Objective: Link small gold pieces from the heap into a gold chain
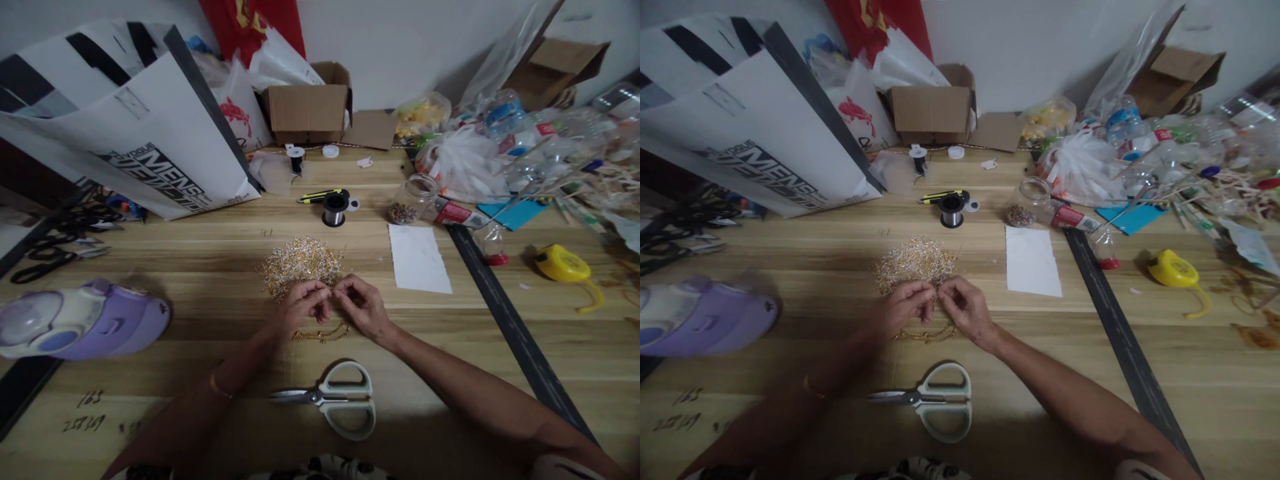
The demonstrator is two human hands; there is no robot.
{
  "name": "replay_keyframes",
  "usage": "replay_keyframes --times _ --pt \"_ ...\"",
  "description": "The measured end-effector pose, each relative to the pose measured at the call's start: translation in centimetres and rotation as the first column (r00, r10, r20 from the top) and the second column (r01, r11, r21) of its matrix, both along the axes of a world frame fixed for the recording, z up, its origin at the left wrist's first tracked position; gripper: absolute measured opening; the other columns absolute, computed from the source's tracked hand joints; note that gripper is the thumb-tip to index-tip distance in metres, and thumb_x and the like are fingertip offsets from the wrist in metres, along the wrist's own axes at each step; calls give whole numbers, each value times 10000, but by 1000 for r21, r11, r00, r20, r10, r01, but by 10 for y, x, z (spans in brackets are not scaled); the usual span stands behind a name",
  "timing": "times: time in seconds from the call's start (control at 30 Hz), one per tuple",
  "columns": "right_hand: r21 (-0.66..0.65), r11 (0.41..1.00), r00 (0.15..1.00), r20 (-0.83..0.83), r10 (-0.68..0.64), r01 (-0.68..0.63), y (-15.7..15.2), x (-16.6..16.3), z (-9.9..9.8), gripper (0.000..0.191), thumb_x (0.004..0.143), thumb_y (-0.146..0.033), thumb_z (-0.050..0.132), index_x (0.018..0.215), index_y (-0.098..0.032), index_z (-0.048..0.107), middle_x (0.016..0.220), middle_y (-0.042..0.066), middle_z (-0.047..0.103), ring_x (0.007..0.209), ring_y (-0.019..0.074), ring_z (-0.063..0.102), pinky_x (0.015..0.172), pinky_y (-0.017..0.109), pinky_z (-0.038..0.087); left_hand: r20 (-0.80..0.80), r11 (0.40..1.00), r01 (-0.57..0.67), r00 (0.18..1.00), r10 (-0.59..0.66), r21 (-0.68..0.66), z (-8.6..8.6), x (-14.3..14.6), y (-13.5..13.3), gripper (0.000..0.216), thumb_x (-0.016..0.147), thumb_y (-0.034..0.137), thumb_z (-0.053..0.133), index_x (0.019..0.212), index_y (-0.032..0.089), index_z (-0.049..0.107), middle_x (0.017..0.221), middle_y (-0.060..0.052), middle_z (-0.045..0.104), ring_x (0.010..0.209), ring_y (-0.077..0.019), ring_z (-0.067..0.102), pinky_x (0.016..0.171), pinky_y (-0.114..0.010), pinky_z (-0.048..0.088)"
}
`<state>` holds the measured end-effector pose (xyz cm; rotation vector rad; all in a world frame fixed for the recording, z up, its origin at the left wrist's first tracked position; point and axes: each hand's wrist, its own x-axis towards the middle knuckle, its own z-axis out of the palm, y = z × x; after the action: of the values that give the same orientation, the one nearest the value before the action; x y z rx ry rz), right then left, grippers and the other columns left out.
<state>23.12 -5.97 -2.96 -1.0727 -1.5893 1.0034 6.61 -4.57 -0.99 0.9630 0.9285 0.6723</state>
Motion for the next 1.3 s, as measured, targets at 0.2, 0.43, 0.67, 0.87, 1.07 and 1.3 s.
replay_keyframes --times 0.2,0.43,0.67,0.87,1.07,1.3 --pt "-6 1000 1000 -16 9 -9 0 0 -2 149 848 -312 551 792 -174 560 674 8 527 605 124 477 553 242 387 -12 1000 -1 1000 1 22 0 1 -1 313 734 429 643 753 134 541 542 20 576 467 -82 515 491 -208 434" --pt "-15 1000 1000 -16 18 -18 1 1 -3 143 846 -301 562 786 -172 577 680 12 546 612 127 491 559 242 396 -78 988 40 997 -28 151 4 0 -1 323 758 447 607 737 134 533 542 16 577 469 -84 516 494 -208 432" --pt "-26 999 998 -52 33 -34 2 0 -2 127 842 -281 572 805 -162 595 690 20 573 626 131 509 585 250 411 -111 974 48 993 -23 223 1 -1 1 285 790 412 574 772 130 530 554 14 580 482 -84 522 502 -206 440" --pt "-48 999 999 -48 19 -21 2 0 -2 136 832 -289 588 814 -155 601 692 20 582 641 132 525 594 243 424 -155 942 62 988 -10 330 -5 -3 0 249 818 387 547 810 139 517 554 25 563 486 -86 523 499 -202 437" --pt "-72 996 997 -70 42 -47 2 0 -4 142 833 -301 589 829 -160 603 713 26 591 646 136 534 600 247 432 -241 908 116 970 -17 402 -3 -4 -1 184 849 341 509 841 157 501 574 31 551 522 -96 532 539 -214 446" --pt "-73 996 997 -62 53 -58 2 -1 -4 122 837 -276 578 812 -157 590 690 16 562 636 129 508 593 243 416 -337 861 188 941 -21 472 0 -6 -1 189 881 338 462 816 165 502 585 33 536 542 -98 531 568 -210 431"
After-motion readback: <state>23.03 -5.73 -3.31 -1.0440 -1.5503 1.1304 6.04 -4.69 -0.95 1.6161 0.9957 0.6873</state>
